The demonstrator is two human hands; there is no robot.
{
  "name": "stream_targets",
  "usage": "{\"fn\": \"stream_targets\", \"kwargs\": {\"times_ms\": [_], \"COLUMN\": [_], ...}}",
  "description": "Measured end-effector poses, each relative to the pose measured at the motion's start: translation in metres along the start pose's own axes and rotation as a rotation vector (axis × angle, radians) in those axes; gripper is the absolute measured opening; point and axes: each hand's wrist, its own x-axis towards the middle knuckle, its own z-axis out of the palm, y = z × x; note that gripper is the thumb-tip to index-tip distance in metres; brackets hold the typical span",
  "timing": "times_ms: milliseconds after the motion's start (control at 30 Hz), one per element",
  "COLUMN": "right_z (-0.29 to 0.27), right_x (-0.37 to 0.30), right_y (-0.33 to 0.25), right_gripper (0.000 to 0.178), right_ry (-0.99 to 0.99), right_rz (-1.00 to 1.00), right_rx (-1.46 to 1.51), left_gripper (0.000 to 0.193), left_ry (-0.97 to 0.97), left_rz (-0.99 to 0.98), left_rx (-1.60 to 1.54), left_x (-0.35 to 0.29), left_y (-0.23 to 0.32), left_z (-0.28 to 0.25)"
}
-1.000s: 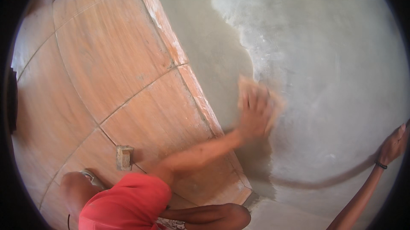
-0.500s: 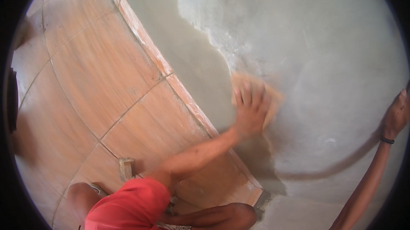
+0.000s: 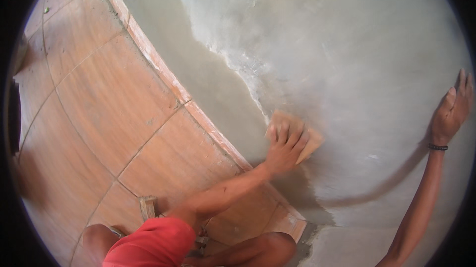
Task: The person smooths a wet plastered wall using a sponge and a trowel. They repeatedly rub the surface with the sponge and occasionally use the trowel to scrape or level the plaster near the floor.
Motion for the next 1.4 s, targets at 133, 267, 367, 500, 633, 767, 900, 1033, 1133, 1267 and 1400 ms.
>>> {"fn": "stream_targets", "kwargs": {"times_ms": [133, 267, 367, 500, 633, 767, 900, 1033, 1133, 1267, 1400], "right_z": [-0.01, -0.017, -0.011, -0.008, -0.014, -0.011, -0.004, -0.019, -0.017, -0.016, -0.015], "right_x": [0.007, 0.01, 0.012, 0.006, 0.013, 0.021, 0.005, 0.012, 0.014, 0.013, 0.008], "right_y": [-0.007, 0.001, -0.005, -0.017, -0.007, -0.013, -0.024, -0.015, -0.019, -0.014, -0.016], "right_gripper": [0.041, 0.042, 0.042, 0.042, 0.043, 0.043, 0.044, 0.044, 0.044, 0.045, 0.046], "right_ry": [0.027, 0.008, 0.03, 0.028, 0.016, 0.022, 0.022, -0.003, -0.021, -0.015, -0.027], "right_rz": [-0.092, -0.097, -0.062, -0.034, -0.061, -0.059, -0.009, -0.032, -0.005, -0.045, -0.036], "right_rx": [-0.142, -0.105, -0.055, -0.102, -0.105, -0.074, -0.037, -0.056, -0.047, -0.045, -0.089], "left_gripper": [0.062, 0.061, 0.063, 0.063, 0.071, 0.078, 0.072, 0.066, 0.066, 0.068, 0.067], "left_ry": [0.105, 0.35, 0.082, -0.121, 0.455, 0.254, -0.047, 0.446, 0.445, 0.255, 0.266], "left_rz": [-0.226, -0.371, -0.067, -0.004, -0.297, -0.178, -0.219, -0.726, -0.802, -0.379, -0.362], "left_rx": [-0.111, -0.158, -0.077, -0.119, -0.168, -0.171, -0.102, -0.166, -0.073, -0.174, -0.167], "left_x": [-0.022, 0.089, 0.07, -0.015, 0.065, 0.098, -0.007, 0.008, 0.078, 0.078, 0.031], "left_y": [-0.055, -0.052, -0.011, -0.027, -0.075, -0.039, -0.061, -0.17, -0.202, -0.109, -0.132], "left_z": [-0.008, -0.031, -0.033, -0.012, -0.035, -0.05, -0.018, -0.042, -0.089, -0.076, -0.058]}}
